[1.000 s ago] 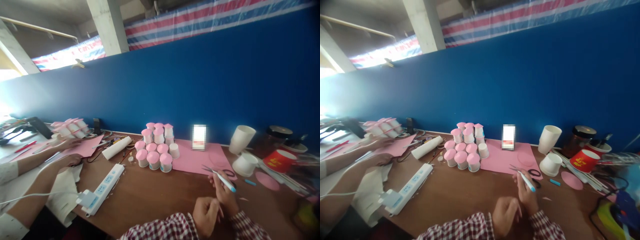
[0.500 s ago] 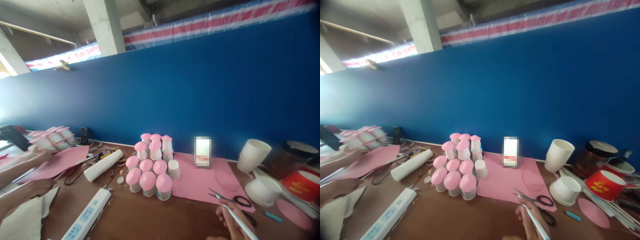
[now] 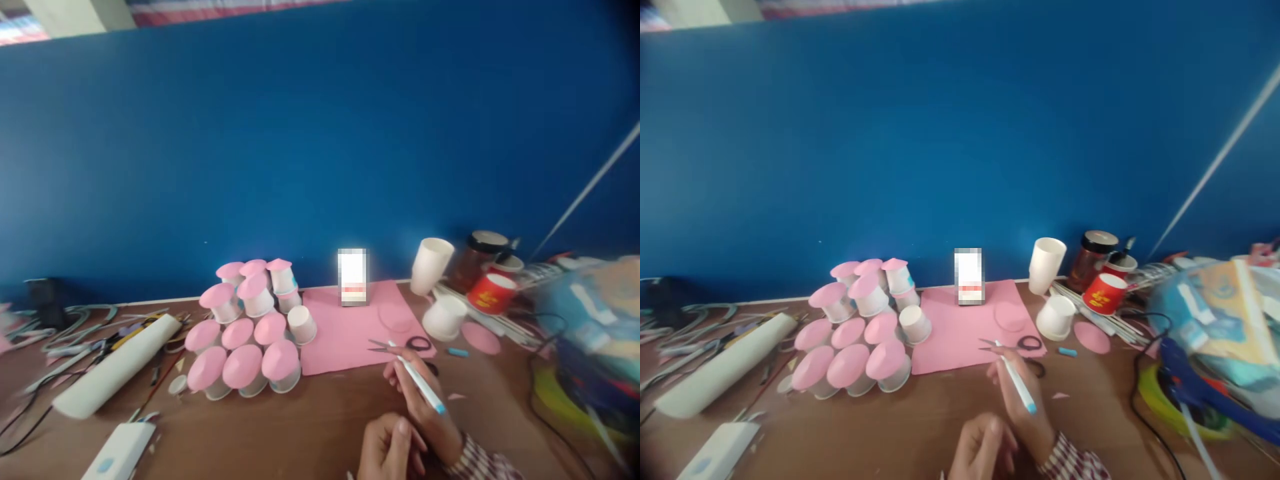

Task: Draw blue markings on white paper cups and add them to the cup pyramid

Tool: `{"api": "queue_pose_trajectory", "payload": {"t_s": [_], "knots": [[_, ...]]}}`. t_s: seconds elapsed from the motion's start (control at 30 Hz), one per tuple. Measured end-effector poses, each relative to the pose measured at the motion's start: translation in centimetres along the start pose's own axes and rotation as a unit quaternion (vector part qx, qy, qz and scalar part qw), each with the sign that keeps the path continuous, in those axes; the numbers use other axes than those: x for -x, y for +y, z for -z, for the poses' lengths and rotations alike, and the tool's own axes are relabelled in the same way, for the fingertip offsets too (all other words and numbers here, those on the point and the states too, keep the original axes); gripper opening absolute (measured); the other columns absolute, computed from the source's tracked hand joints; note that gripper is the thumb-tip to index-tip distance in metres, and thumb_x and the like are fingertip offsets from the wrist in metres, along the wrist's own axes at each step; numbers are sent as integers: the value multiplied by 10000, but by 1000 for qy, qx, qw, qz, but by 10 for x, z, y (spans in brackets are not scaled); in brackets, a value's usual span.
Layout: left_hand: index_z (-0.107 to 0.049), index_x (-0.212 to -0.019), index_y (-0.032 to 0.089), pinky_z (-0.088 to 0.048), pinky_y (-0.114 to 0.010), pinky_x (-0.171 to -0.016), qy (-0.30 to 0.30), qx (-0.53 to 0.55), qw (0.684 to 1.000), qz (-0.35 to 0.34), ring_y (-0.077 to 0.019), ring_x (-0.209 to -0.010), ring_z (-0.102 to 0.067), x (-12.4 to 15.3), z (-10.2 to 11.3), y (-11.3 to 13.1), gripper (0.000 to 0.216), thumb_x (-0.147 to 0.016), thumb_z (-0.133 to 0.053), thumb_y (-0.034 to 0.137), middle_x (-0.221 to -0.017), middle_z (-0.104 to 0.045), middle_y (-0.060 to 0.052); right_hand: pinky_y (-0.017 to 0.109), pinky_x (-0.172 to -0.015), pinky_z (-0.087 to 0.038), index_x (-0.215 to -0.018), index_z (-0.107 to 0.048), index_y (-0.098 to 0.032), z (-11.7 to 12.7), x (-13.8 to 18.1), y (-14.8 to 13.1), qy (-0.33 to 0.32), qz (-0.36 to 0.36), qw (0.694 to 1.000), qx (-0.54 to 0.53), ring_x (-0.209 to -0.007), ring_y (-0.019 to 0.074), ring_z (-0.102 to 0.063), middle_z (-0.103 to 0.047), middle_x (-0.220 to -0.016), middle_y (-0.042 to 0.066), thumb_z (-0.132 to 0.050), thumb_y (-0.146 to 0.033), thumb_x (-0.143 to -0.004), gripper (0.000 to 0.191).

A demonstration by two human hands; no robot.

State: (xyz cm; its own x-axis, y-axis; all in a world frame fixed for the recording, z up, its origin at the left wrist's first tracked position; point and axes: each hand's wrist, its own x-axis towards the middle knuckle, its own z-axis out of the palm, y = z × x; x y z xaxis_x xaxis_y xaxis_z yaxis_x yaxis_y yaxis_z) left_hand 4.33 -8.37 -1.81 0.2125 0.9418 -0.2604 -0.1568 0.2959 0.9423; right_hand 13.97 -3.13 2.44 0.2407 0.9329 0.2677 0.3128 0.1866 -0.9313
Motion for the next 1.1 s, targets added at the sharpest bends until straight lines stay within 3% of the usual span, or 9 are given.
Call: {"api": "queue_pose_trajectory", "payload": {"t_s": [0.13, 0.23, 0.33, 0.47, 0.63, 0.73, 0.87, 1.1], "knots": [[-578, -747, 131, -271, -197, -404, -87, -20, 993, -72, -63, -403, -359, -2, 7, 11, 542, -826, -349, 616, -521, -516, -21, 264, -565, -528, -999, -547, -196, 0, -2, -1, -29, 8, 999, 17, -601, 152, -591, -624, -689, 33, -377, -416, -903, 294], [-606, -817, 135, -371, -206, -510, -65, -91, 982, -154, -85, -539, -461, -1, 15, 26, 416, -876, -378, 477, -701, -577, -59, 256, -564, -526, -1005, -542, -192, 2, -1, 3, -32, 32, 998, 46, -572, 139, -590, -626, -658, 19, -327, -368, -923, 290], [-614, -810, 149, -405, -229, -617, -54, -165, 959, -223, -101, -620, -487, -2, 20, 35, 322, -876, -422, 399, -754, -571, -56, 287, -668, -534, -1023, -546, -189, 14, -3, 3, -33, 109, 987, 111, -684, 158, -625, -656, -771, 47, -366, -330, -914, 254], [-565, -842, 145, -352, -199, -483, -18, -104, 986, -130, -75, -522, -441, -11, 20, 34, 350, -863, -413, 459, -717, -544, -28, 333, -821, -504, -1066, -551, -187, 48, -11, 1, 11, 190, 958, 213, -905, 205, -628, -649, -999, 102, -432, -310, -893, 243], [-557, -860, 133, -307, -185, -436, -14, -43, 994, -99, -55, -462, -402, -18, 19, 32, 411, -826, -436, 524, -666, -534, -6, 344, -807, -501, -1122, -530, -185, 99, -24, 5, 119, 174, 924, 318, -882, 224, -640, -671, -946, 92, -484, -354, -858, 316], [-563, -838, 131, -321, -184, -448, -28, -48, 994, -96, -56, -470, -420, -18, 19, 33, 402, -817, -453, 517, -649, -539, -4, 316, -747, -511, -1142, -516, -188, 116, -25, 8, 135, 152, 921, 331, -840, 213, -653, -681, -922, 82, -479, -349, -857, 329], [-565, -820, 130, -339, -188, -460, -35, -64, 993, -96, -58, -472, -435, -17, 19, 34, 394, -817, -452, 508, -642, -539, -2, 309, -759, -508, -1156, -508, -190, 116, -15, 12, 122, 144, 925, 330, -879, 212, -652, -672, -993, 90, -476, -326, -861, 326], [-562, -832, 126, -347, -192, -463, -35, -68, 991, -107, -61, -473, -436, -17, 19, 35, 389, -821, -448, 499, -630, -528, 0, 337, -762, -509, -1184, -525, -207, 79, -3, 11, -42, 177, 899, 398, -896, 228, -637, -666, -1020, 88, -447, -257, -875, 323]]}}
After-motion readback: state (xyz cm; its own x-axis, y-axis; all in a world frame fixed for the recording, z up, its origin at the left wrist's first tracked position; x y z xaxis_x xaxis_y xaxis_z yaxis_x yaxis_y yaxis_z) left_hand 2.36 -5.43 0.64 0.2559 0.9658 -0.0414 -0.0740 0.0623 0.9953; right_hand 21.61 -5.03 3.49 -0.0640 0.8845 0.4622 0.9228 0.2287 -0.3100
